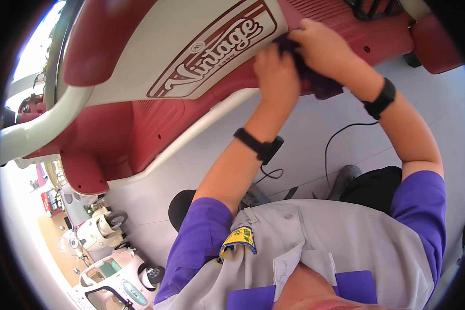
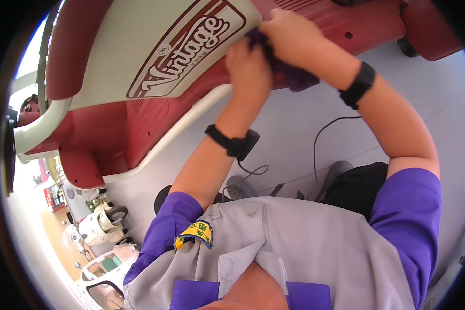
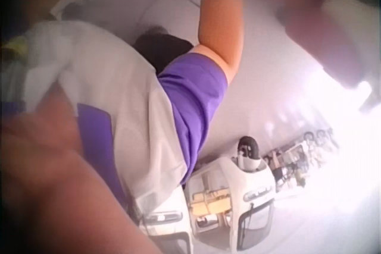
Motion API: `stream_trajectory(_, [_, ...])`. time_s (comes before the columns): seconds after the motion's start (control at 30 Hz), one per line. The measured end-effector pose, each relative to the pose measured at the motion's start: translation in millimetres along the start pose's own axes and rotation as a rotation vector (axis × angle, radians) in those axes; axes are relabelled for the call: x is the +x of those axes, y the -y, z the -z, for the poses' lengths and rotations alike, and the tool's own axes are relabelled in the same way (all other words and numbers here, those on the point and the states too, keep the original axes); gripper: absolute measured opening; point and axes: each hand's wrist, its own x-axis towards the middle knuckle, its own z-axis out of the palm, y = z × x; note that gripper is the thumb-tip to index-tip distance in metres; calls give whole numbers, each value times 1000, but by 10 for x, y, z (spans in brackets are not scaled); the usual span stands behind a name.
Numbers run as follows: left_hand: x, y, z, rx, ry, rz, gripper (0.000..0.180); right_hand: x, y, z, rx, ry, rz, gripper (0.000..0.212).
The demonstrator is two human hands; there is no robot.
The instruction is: Wipe down the exterior and panels of a mobility scooter using a purple cloth.
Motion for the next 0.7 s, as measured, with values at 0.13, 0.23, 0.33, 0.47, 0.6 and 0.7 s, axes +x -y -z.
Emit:
stream_trajectory(0.13, [301, -289, -167, -114, 49, -50, 15, -62, -295, 233, -144, -56, -58, 25])
stream_trajectory(0.23, [337, -219, -172, -178, 81, -63, 13, -83, -305, 210, -142, -106, 26, 25])
stream_trajectory(0.33, [219, -33, -23, -200, 124, -45, 13, -26, -170, 140, -38, -48, 126, 25])
stream_trajectory(0.47, [-85, 234, 293, -49, 144, -17, 13, 2, 135, -150, 44, -9, 238, 20])
stream_trajectory(0.6, [-295, 414, 482, -30, 137, 7, 15, -29, 446, -348, 54, 64, 320, 23])
stream_trajectory(0.7, [-345, 384, 474, -47, 118, 28, 15, -50, 354, -419, 52, 3, 355, 23])
